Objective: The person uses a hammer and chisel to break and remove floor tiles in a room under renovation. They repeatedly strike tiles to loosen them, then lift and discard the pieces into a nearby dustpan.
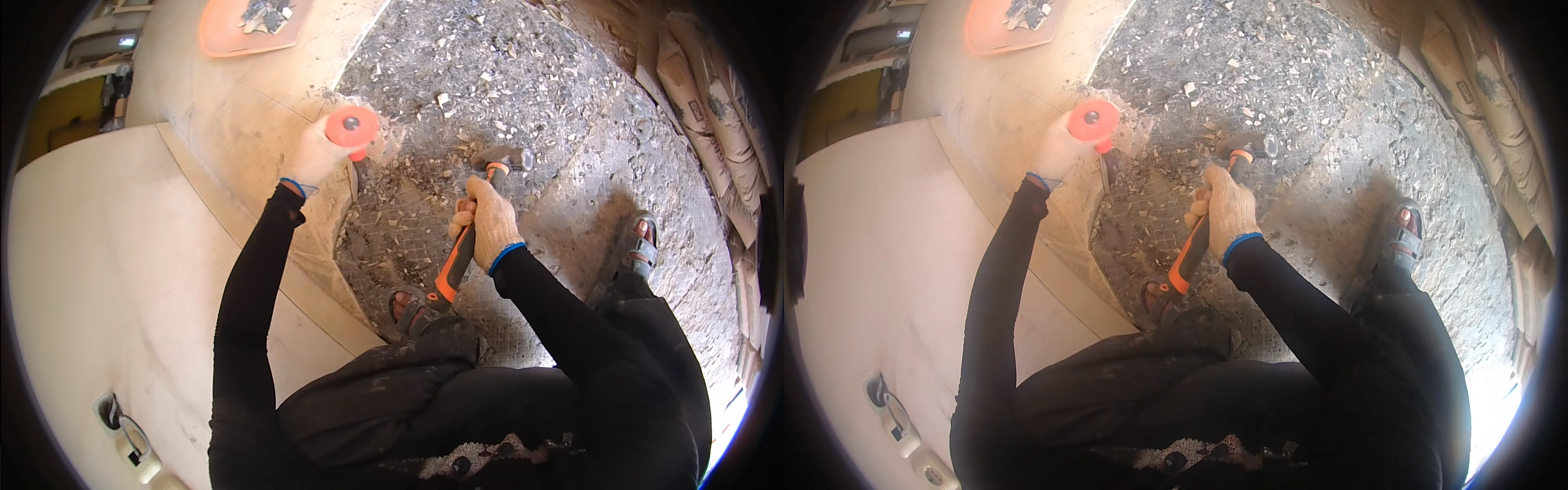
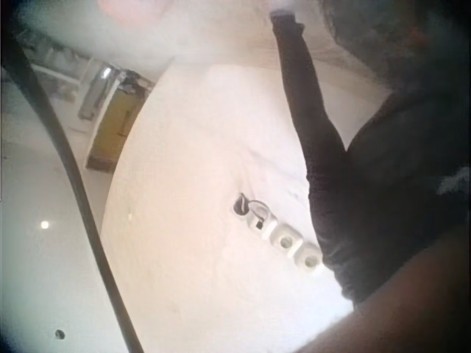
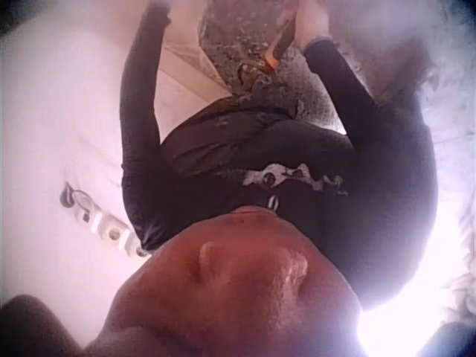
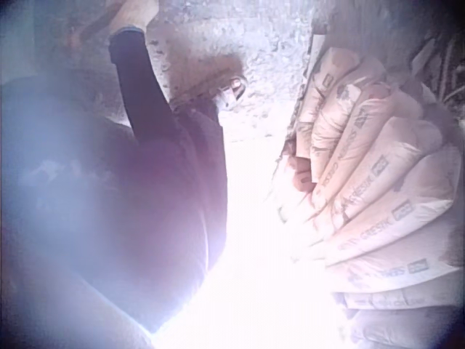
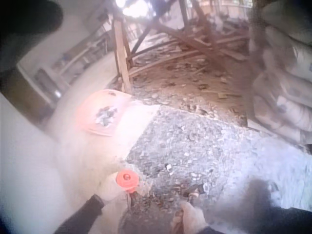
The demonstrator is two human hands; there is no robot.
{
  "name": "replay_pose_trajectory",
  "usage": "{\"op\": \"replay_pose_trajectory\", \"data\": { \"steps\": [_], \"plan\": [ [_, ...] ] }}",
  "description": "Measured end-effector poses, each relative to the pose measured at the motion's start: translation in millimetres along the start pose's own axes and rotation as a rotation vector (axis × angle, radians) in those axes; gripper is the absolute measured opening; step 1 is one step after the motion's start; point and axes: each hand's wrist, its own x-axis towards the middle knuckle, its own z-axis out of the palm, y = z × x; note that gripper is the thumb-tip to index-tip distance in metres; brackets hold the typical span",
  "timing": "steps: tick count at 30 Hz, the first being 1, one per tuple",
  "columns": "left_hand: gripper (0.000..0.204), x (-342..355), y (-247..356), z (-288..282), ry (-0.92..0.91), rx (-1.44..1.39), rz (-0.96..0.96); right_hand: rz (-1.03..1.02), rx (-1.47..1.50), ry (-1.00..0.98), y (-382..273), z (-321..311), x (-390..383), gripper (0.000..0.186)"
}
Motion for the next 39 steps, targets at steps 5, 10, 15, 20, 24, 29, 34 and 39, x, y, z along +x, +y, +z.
{"op": "replay_pose_trajectory", "data": {
  "steps": [5,10,15,20,24,29,34,39],
  "plan": [
    [0.039,-15,-12,-8,0.151,-0.33,-0.108,0.001,-0.144,0.03,25,2,13,0.021],
    [0.049,-38,-10,18,-0.162,-0.047,-0.184,-0.486,-0.62,0.355,61,5,26,0.024],
    [0.056,-69,-20,60,-0.339,0.315,-0.312,-0.215,-0.691,0.348,74,3,16,0.028],
    [0.052,-82,-32,67,-0.378,0.469,-0.322,-0.342,-0.74,0.302,79,17,-7,0.049],
    [0.047,-79,-39,57,-0.495,0.356,-0.184,-0.688,-1.081,-0.18,67,41,13,0.046],
    [0.037,-73,-58,41,-0.412,0.393,-0.204,-1.252,-1.747,-0.477,41,77,87,0.052],
    [0.037,-78,-64,30,0.126,0.386,-0.533,-1.463,-2.024,-0.672,32,108,127,0.064],
    [0.052,-93,-58,24,0.381,0.725,-0.33,-1.551,-2.15,-0.792,23,134,140,0.06]
  ]
}}
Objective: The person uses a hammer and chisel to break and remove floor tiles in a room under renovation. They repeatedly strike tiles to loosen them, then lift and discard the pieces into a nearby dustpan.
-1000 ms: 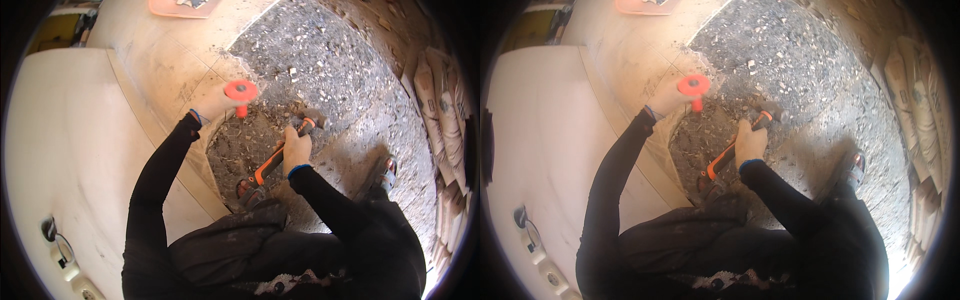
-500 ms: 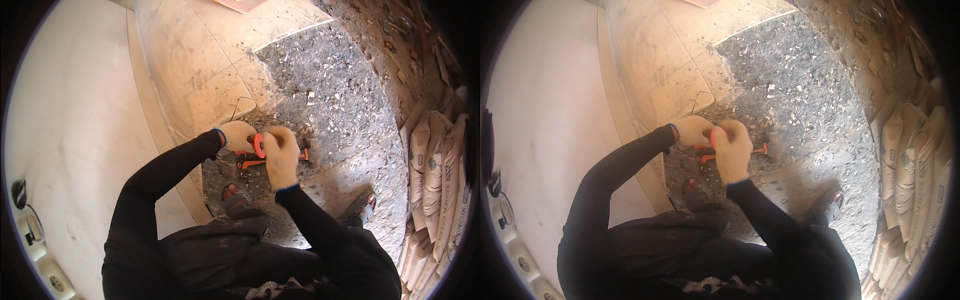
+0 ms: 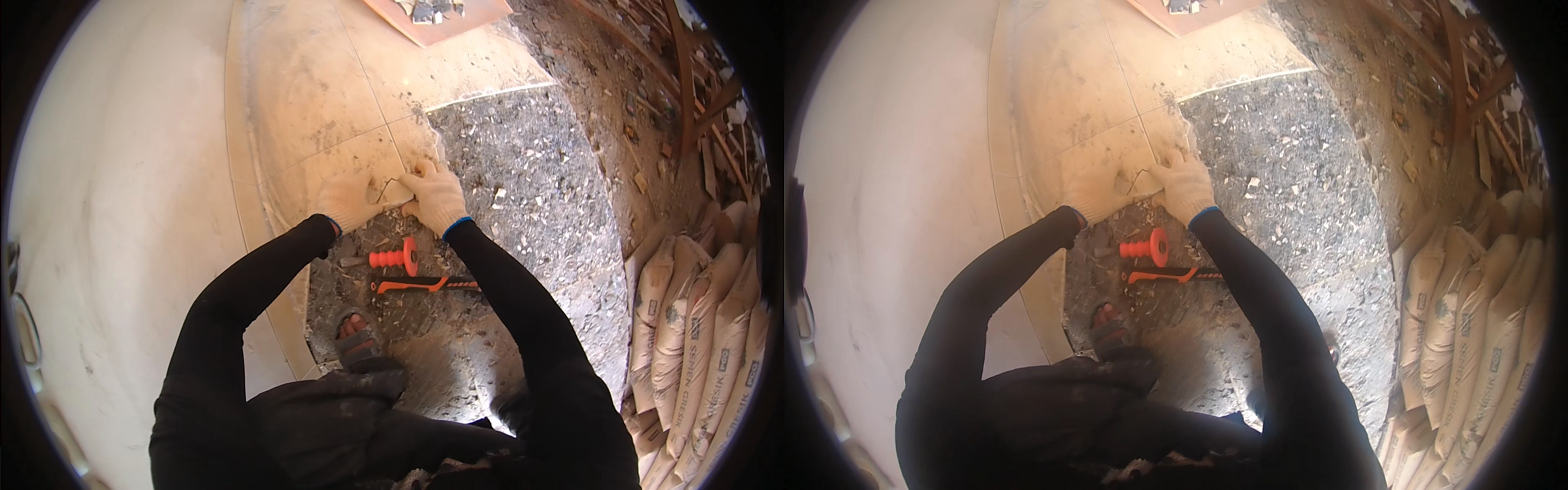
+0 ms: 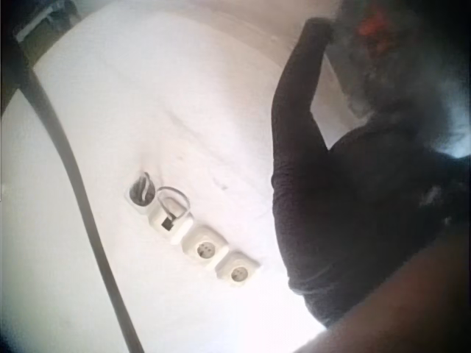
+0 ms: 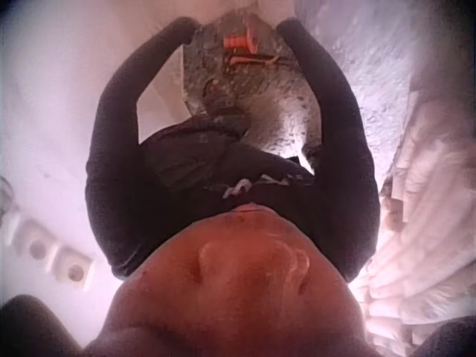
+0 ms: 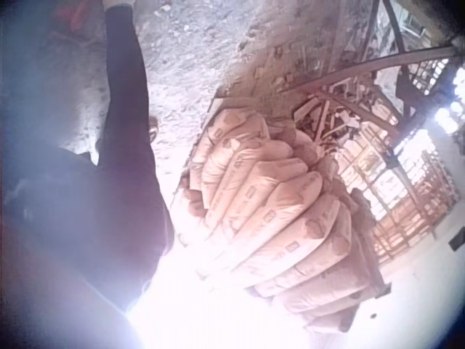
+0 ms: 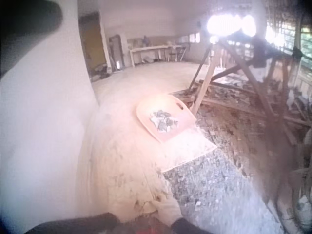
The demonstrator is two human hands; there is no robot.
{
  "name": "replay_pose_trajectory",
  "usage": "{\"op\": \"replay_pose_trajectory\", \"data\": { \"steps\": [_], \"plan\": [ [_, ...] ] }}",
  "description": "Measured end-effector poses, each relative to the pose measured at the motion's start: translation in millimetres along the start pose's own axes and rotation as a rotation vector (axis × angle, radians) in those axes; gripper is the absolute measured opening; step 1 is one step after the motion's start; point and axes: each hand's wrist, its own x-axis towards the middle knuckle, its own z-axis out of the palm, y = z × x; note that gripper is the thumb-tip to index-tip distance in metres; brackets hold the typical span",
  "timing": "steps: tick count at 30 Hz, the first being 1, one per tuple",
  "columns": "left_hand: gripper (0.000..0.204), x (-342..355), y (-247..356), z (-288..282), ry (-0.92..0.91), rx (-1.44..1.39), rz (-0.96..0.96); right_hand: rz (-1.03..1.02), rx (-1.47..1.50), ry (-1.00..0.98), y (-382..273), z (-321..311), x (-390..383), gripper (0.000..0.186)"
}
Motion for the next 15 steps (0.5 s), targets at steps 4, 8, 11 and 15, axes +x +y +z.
{"op": "replay_pose_trajectory", "data": {
  "steps": [4,8,11,15],
  "plan": [
    [0.048,-6,-13,6,0.104,-0.064,-0.009,-0.193,-0.015,0.04,12,1,4,0.049],
    [0.043,-2,-37,15,0.159,-0.349,-0.152,-0.332,0.015,0.114,20,4,6,0.029],
    [0.041,2,-52,19,0.312,-0.427,-0.158,-0.346,0.074,0.223,17,6,8,0.025],
    [0.039,0,-54,20,0.319,-0.422,-0.159,0.098,0.236,0.148,-1,1,-9,0.02]
  ]
}}
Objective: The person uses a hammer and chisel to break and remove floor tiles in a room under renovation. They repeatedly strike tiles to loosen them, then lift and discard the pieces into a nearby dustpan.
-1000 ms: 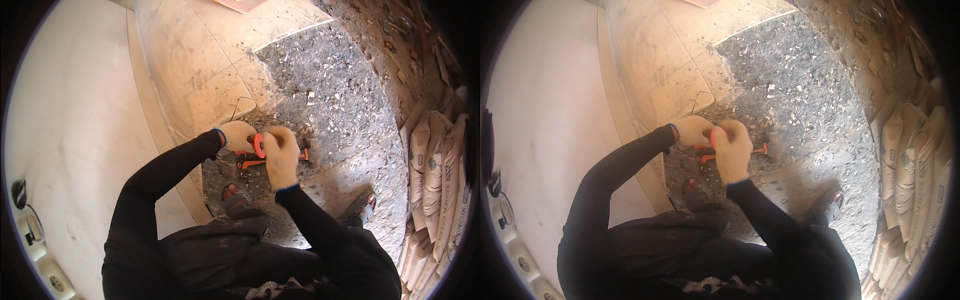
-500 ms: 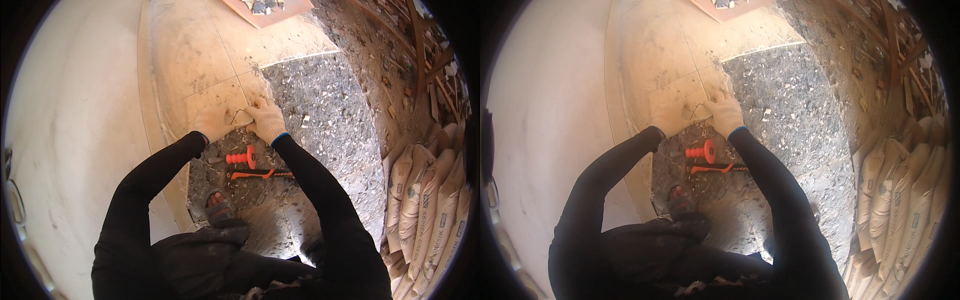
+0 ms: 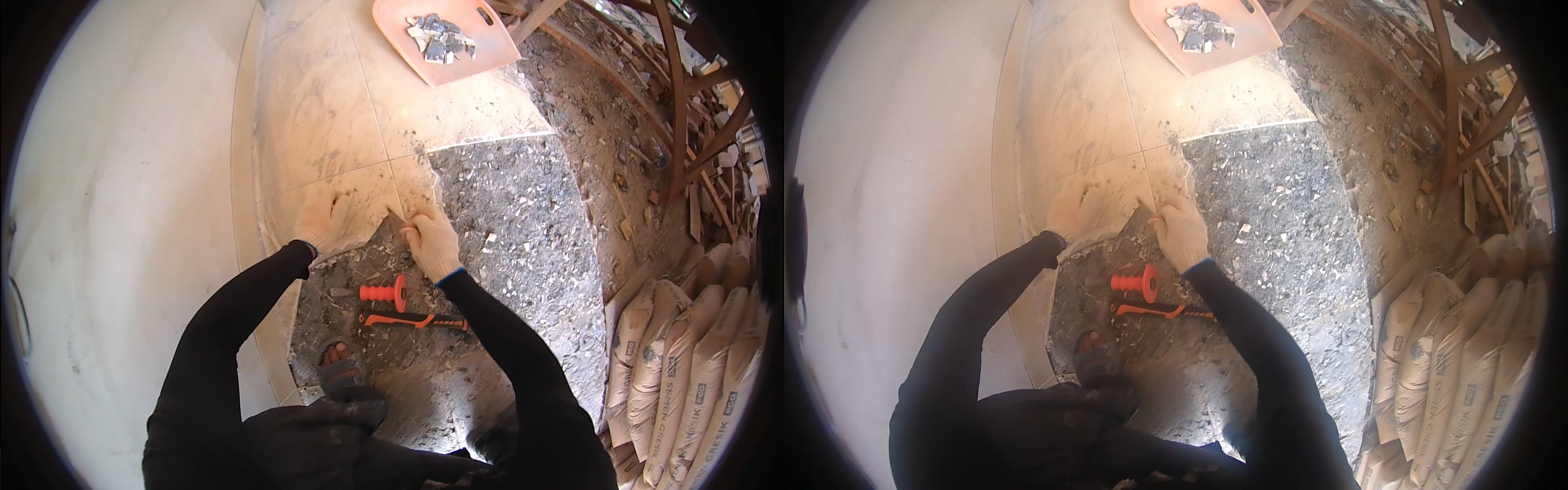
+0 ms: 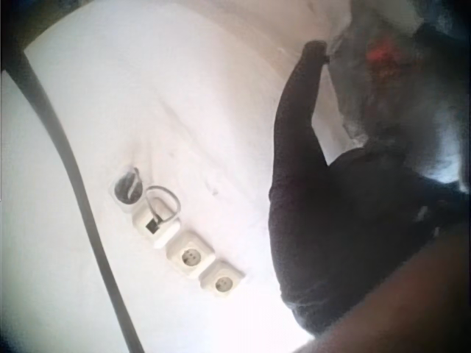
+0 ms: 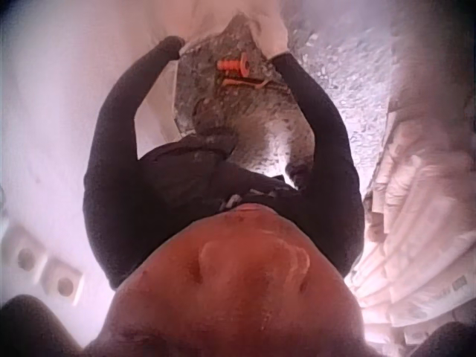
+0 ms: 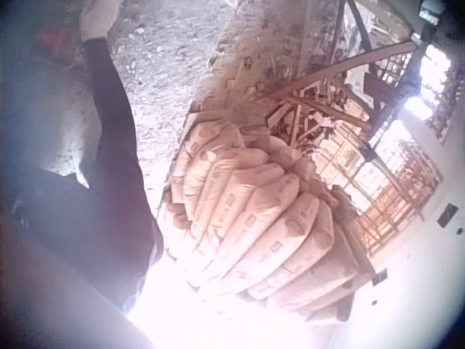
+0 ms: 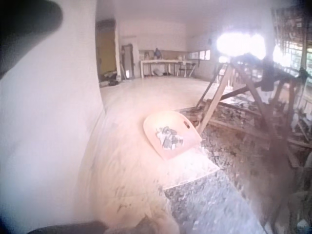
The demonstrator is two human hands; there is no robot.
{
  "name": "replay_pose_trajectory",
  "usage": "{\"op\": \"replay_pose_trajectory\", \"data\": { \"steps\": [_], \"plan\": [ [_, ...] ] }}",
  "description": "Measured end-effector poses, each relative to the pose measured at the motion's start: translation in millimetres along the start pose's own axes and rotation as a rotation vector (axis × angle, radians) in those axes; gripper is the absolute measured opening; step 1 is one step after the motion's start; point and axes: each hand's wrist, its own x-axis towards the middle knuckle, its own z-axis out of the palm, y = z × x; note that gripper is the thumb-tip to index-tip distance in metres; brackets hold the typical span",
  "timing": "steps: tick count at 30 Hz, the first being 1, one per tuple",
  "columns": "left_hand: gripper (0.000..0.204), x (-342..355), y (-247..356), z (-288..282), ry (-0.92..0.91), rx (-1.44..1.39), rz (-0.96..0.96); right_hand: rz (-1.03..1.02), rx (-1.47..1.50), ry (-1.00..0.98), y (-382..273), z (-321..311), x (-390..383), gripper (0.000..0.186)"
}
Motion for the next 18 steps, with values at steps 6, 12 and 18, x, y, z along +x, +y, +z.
{"op": "replay_pose_trajectory", "data": {
  "steps": [6,12,18],
  "plan": [
    [0.032,-18,22,-3,-0.254,0.044,0.126,0.218,-0.252,-0.557,3,-57,-5,0.028],
    [0.024,-35,48,-3,-0.355,0.105,0.383,0.471,1.045,0.005,-4,-102,60,0.06],
    [0.035,-33,56,-3,-0.512,0.094,0.284,0.293,0.78,-0.333,-44,-121,44,0.071]
  ]
}}
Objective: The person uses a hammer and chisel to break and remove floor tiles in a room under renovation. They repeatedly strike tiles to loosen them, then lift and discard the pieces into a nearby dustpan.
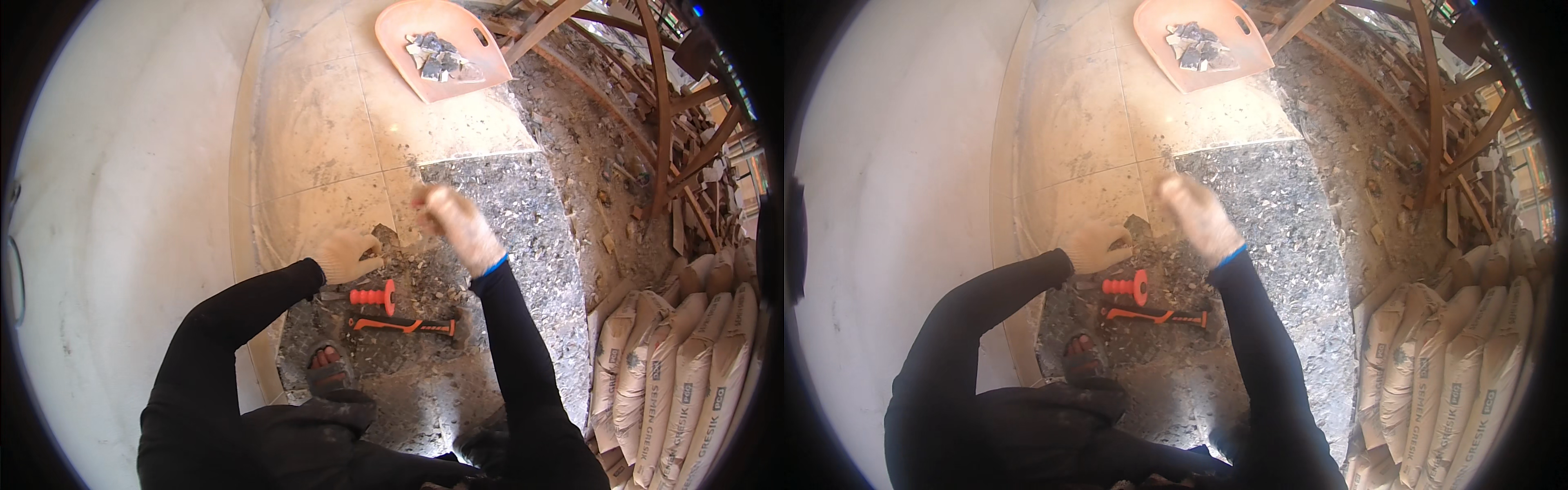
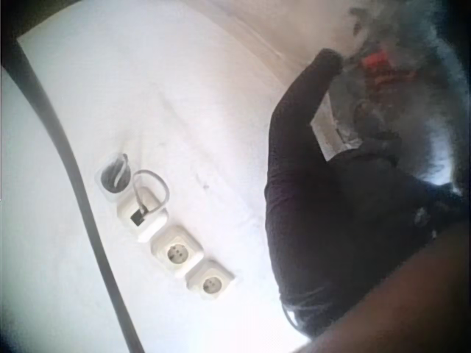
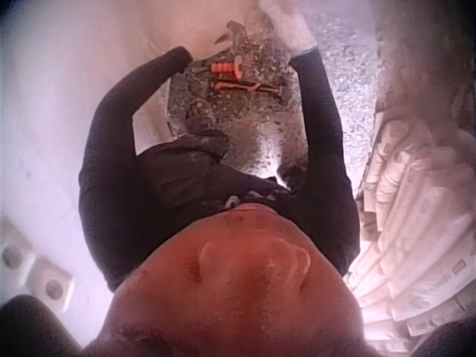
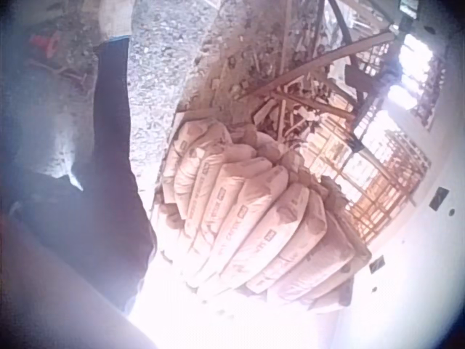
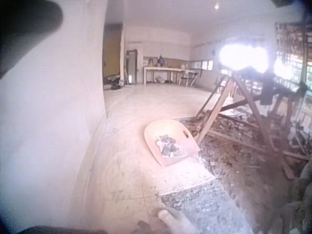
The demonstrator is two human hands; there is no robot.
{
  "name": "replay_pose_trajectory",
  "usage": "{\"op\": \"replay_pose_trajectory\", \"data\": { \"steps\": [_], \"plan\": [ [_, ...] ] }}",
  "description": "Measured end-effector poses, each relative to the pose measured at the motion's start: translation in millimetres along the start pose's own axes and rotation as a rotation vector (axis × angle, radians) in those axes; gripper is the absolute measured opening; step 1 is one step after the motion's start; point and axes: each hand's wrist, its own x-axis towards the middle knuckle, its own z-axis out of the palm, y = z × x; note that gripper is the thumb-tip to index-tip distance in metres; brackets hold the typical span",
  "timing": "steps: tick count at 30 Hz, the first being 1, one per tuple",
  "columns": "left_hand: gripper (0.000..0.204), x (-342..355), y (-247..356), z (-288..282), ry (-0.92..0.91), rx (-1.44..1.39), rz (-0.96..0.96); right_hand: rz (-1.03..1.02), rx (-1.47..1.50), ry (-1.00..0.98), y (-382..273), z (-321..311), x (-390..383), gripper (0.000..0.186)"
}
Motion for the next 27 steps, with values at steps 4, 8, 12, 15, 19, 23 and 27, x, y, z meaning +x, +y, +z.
{"op": "replay_pose_trajectory", "data": {
  "steps": [4,8,12,15,19,23,27],
  "plan": [
    [0.058,-9,0,0,-0.071,0.126,0.097,0.223,-0.559,-0.431,27,25,-60,0.067],
    [0.062,-18,-1,11,-0.175,0.189,0.197,0.859,0.121,-0.411,74,73,-144,0.072],
    [0.06,-22,-4,32,-0.182,0.188,0.306,1.179,0.593,0.137,111,109,-190,0.078],
    [0.054,-20,-2,46,-0.144,0.184,0.312,1.141,0.757,0.396,125,116,-177,0.078],
    [0.044,-12,10,50,-0.204,0.273,0.248,1.082,0.885,0.623,129,126,-144,0.063],
    [0.039,-6,20,35,-0.225,0.195,0.255,1.032,0.792,0.692,129,137,-144,0.049],
    [0.023,10,14,12,-0.065,-0.433,0.168,0.912,0.77,0.783,124,138,-154,0.043]
  ]
}}
